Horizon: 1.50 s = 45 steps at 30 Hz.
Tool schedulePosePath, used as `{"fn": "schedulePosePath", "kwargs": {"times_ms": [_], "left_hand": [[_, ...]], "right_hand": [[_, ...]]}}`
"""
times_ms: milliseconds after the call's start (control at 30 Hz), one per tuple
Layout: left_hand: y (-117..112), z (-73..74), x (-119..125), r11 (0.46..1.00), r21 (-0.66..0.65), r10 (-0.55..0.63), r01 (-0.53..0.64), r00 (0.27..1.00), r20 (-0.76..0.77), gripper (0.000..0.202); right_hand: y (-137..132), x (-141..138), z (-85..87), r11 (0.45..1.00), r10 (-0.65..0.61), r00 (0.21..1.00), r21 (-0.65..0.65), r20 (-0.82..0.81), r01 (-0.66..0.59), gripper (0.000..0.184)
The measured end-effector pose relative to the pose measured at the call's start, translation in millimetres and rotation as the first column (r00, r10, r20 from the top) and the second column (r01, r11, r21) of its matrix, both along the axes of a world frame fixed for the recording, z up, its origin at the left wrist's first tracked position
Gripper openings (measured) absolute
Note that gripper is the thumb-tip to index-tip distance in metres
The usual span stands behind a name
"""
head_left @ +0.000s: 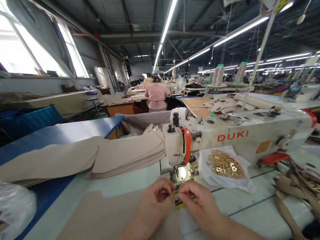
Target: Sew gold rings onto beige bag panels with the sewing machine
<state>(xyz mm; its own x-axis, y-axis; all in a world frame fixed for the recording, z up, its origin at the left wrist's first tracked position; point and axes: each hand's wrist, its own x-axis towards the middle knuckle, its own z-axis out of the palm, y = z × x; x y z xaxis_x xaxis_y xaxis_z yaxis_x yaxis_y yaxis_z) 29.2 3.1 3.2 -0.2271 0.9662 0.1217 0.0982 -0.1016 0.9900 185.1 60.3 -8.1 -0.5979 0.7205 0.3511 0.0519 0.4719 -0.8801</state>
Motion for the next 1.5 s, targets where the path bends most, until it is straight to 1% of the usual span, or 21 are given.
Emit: {"fn": "schedulePosePath", "kwargs": {"times_ms": [100, 200, 300, 467, 567, 633, 700, 767, 800, 900, 1000, 1033, 1100, 1167, 1200, 1233, 1300, 1333, 1367, 1433, 1500], "left_hand": [[0.7, -1.4, 2.2, 0.999, 0.017, 0.034, -0.034, 0.999, 0.015, 0.012], [1.5, -1.2, 2.4, 0.999, -0.028, 0.028, -0.025, 0.994, 0.101, 0.015], [2.6, 0.0, 2.0, 0.997, -0.076, 0.02, -0.007, 0.985, 0.172, 0.018], [2.9, 1.0, 2.9, 0.996, -0.066, 0.069, -0.06, 0.986, 0.151, 0.02], [1.4, 2.1, 3.6, 0.995, -0.027, 0.099, -0.097, 0.986, 0.132, 0.022], [0.0, 3.1, 3.7, 0.994, -0.004, 0.112, -0.112, 0.986, 0.12, 0.022], [-1.2, 3.9, 3.7, 0.993, 0.013, 0.118, -0.12, 0.988, 0.104, 0.021], [-1.6, 4.0, 3.7, 0.992, 0.027, 0.118, -0.121, 0.989, 0.091, 0.022], [-1.4, 3.6, 3.7, 0.992, 0.031, 0.116, -0.119, 0.99, 0.085, 0.022], [-0.2, -0.2, 3.1, 0.993, 0.03, 0.112, -0.115, 0.991, 0.069, 0.021], [-0.1, -4.2, 1.6, 0.993, 0.037, 0.109, -0.11, 0.994, 0.022, 0.021], [-0.7, -4.3, 0.7, 0.994, 0.041, 0.105, -0.104, 0.994, -0.018, 0.02], [-3.3, -1.9, -1.8, 0.996, 0.045, 0.082, -0.076, 0.986, -0.148, 0.015], [-6.3, 2.4, -5.9, 0.996, 0.059, 0.088, -0.072, 0.941, -0.326, 0.009], [-7.4, 4.0, -8.7, 0.992, 0.08, 0.123, -0.098, 0.9, -0.419, 0.01], [-7.8, 4.7, -11.8, 0.983, 0.114, 0.18, -0.141, 0.843, -0.506, 0.013], [-6.6, 2.5, -18.2, 0.957, 0.186, 0.289, -0.221, 0.696, -0.658, 0.016], [-5.3, -0.2, -20.7, 0.951, 0.203, 0.306, -0.233, 0.619, -0.724, 0.016], [-3.7, -3.4, -22.4, 0.953, 0.205, 0.297, -0.225, 0.548, -0.782, 0.015], [-1.0, -9.7, -22.5, 0.969, 0.179, 0.237, -0.172, 0.431, -0.87, 0.016], [-0.1, -13.7, -18.7, 0.977, 0.167, 0.204, -0.133, 0.35, -0.914, 0.019]], "right_hand": [[-1.6, -2.1, 0.5, 0.996, -0.024, 0.999, -0.087, 0.026, 0.026, 0.013], [-1.5, -5.1, -0.5, 0.987, -0.051, 0.999, -0.155, 0.018, 0.053, 0.013], [-0.3, -7.6, -2.0, 0.981, -0.073, 0.997, -0.182, 0.003, 0.072, 0.012], [0.9, -7.8, -2.5, 0.983, -0.058, 0.998, -0.173, -0.018, 0.054, 0.011], [1.7, -7.7, -4.4, 0.976, -0.036, 0.998, -0.218, -0.059, 0.022, 0.008], [2.8, -8.1, -6.6, 0.952, -0.01, 0.991, -0.305, -0.134, -0.032, 0.002], [4.1, -8.7, -8.7, 0.91, 0.01, 0.976, -0.402, -0.216, -0.098, 0.007], [5.6, -9.2, -10.1, 0.877, 0.027, 0.969, -0.459, -0.246, -0.141, 0.009], [6.1, -9.3, -10.3, 0.872, 0.035, 0.97, -0.468, -0.239, -0.147, 0.007], [6.7, -9.1, -8.3, 0.89, 0.041, 0.983, -0.44, -0.18, -0.118, 0.005], [5.9, -7.8, -3.4, 0.946, 0.019, 0.996, -0.322, -0.086, -0.046, 0.008], [5.6, -7.3, -1.6, 0.961, 0.014, 0.998, -0.274, -0.054, -0.028, 0.01], [5.3, -6.4, 1.4, 0.977, 0.011, 1.0, -0.212, -0.008, -0.012, 0.013], [5.9, -5.8, 2.2, 0.976, 0.01, 1.0, -0.216, 0.007, -0.008, 0.014], [6.6, -5.6, 1.6, 0.973, 0.006, 1.0, -0.231, 0.004, -0.005, 0.013], [7.5, -5.6, 0.4, 0.968, 0.003, 1.0, -0.251, -0.003, -0.004, 0.013], [10.1, -5.9, -3.2, 0.955, 0.002, 1.0, -0.297, -0.023, -0.009, 0.011], [11.7, -6.2, -4.9, 0.946, 0.003, 0.999, -0.323, -0.033, -0.013, 0.011], [13.4, -6.8, -6.2, 0.935, 0.001, 0.999, -0.354, -0.038, -0.014, 0.01], [17.3, -8.6, -6.5, 0.903, -0.004, 1.0, -0.429, 0.007, 0.006, 0.01], [21.5, -11.6, -3.7, 0.868, 0.006, 0.996, -0.496, 0.094, 0.042, 0.01]]}}
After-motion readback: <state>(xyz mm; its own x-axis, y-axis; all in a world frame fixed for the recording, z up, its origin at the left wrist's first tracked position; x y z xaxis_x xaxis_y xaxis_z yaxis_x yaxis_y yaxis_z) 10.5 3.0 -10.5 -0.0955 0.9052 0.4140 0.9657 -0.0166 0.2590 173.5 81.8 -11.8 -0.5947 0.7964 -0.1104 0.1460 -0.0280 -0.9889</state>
